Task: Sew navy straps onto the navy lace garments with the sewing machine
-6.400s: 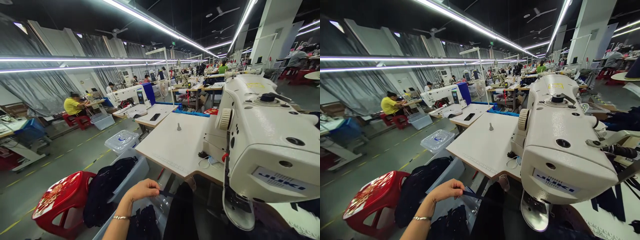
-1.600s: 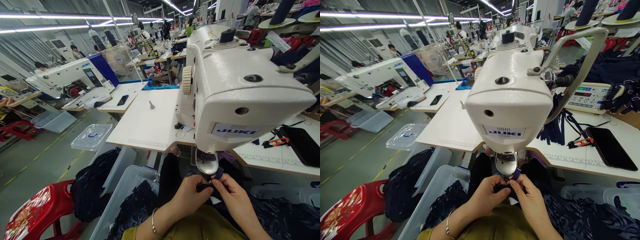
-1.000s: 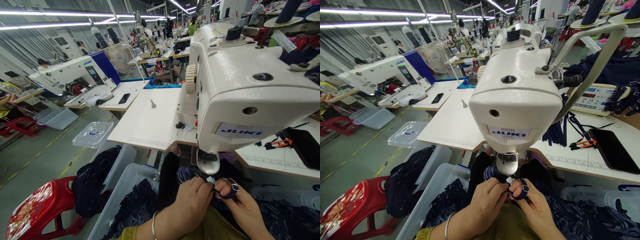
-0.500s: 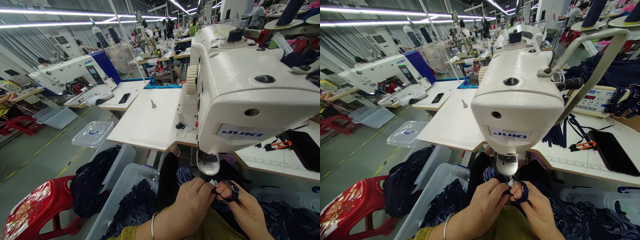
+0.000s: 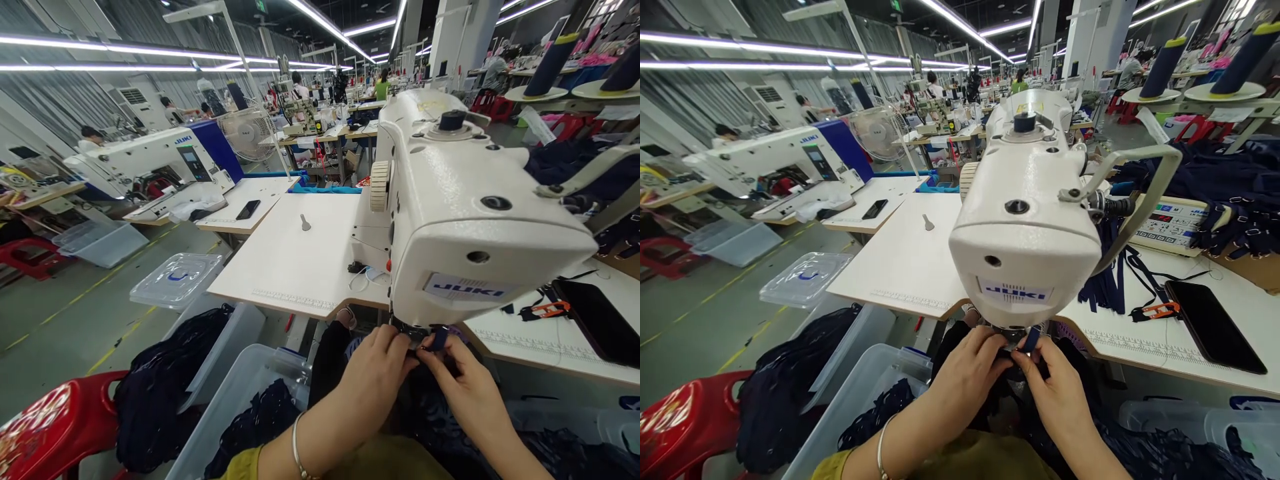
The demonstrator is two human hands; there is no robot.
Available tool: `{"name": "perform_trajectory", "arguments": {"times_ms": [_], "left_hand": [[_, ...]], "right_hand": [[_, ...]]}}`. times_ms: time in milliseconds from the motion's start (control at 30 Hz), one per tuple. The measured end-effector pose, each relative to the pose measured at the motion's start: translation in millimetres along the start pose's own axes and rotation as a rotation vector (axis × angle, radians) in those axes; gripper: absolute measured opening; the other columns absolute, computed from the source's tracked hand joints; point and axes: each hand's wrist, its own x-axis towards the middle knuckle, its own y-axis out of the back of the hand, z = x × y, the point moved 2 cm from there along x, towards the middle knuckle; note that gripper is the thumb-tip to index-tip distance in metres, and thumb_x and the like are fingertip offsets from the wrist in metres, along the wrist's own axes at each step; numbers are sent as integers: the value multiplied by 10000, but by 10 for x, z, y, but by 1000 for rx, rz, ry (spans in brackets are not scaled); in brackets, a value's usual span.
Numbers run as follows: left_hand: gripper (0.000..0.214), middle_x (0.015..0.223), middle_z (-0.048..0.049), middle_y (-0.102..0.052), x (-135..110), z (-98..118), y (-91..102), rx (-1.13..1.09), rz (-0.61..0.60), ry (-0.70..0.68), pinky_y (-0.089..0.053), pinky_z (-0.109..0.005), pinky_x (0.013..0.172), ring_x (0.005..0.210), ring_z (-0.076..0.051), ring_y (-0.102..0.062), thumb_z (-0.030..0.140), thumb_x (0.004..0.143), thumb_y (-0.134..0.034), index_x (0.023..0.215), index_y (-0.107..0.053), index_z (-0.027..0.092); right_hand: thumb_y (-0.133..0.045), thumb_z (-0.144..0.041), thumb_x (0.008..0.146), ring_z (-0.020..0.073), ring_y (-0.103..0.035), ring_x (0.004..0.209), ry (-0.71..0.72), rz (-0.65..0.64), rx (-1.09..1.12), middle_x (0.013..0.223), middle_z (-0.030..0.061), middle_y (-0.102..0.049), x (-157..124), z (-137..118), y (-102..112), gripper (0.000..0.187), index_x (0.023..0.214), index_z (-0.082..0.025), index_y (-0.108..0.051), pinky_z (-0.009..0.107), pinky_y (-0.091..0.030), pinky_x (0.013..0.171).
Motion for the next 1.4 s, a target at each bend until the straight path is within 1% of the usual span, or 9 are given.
{"name": "perform_trajectory", "arguments": {"times_ms": [133, 233, 333, 433, 633, 767, 1000, 1167, 1400], "left_hand": [[238, 1148, -85, -655, -129, -38, -84, 89, 146, -221, -437, -350, 924, 1029, -192, -592, 234, 996, -477, 1207, -571, 176], [340, 1200, -59, -663, -274, -38, -194, 168, 192, -334, -402, -317, 965, 1096, -177, -583, 293, 975, -543, 1296, -551, 181], [327, 1243, -34, -656, -335, -49, -247, 243, 234, -323, -365, -337, 998, 1174, -192, -547, 311, 961, -574, 1278, -579, 229], [290, 1291, -9, -634, -321, -63, -228, 208, 193, -336, -336, -329, 990, 1216, -176, -512, 225, 994, -477, 1259, -593, 245], [338, 1317, -15, -613, -289, -37, -263, 247, 183, -295, -320, -309, 988, 1266, -169, -480, 228, 980, -499, 1314, -553, 232], [304, 1272, -4, -640, -234, 3, -301, 252, 258, -212, -302, -315, 991, 1232, -171, -509, 330, 987, -525, 1264, -587, 221], [361, 1318, -25, -604, -147, 17, -283, 295, 241, -164, -286, -337, 983, 1244, -195, -485, 412, 994, -493, 1280, -581, 208], [355, 1307, -27, -593, -130, 49, -272, 367, 236, -158, -296, -329, 970, 1233, -193, -478, 405, 1000, -469, 1271, -597, 216], [348, 1298, -12, -586, -100, 56, -235, 361, 251, -157, -304, -331, 948, 1210, -186, -474, 406, 998, -462, 1241, -618, 212]], "right_hand": [[-570, -535, 864, 169, -505, 648, 64, 34, 9, 709, -21, -486, 67, 20, -39, 283, 860, -252, -559, 267, -453, 600], [-599, -507, 864, 158, -511, 666, 22, 13, 93, 731, -35, -468, 112, 82, -49, 266, 898, -256, -521, 257, -472, 627], [-622, -508, 858, 170, -579, 778, -42, -77, 243, 862, -4, -574, 152, 119, -63, 354, 1099, -270, -518, 253, -512, 698], [-618, -528, 850, 198, -616, 953, -47, -66, 327, 1044, 36, -637, 199, 128, -39, 420, 1173, -276, -524, 283, -521, 837], [-503, -488, 873, 294, -579, 1120, 52, 12, 30, 1054, 90, -687, 421, 135, 73, 341, 1023, -216, -643, 435, -441, 989], [-460, -353, 831, 311, -641, 987, 190, -30, -159, 872, 79, -734, 612, 87, 82, 266, 797, -229, -693, 459, -450, 961], [-456, -299, 828, 317, -673, 901, 512, 133, -394, 733, 63, -738, 790, 110, 51, 255, 759, -272, -700, 467, -513, 873], [-414, -207, 848, 318, -677, 832, 552, 146, -422, 602, 77, -692, 819, 220, 21, 316, 665, -249, -668, 475, -528, 825], [-460, -239, 867, 314, -670, 812, 583, 152, -442, 599, 83, -675, 834, 254, 36, 292, 662, -237, -669, 448, -544, 770]]}}
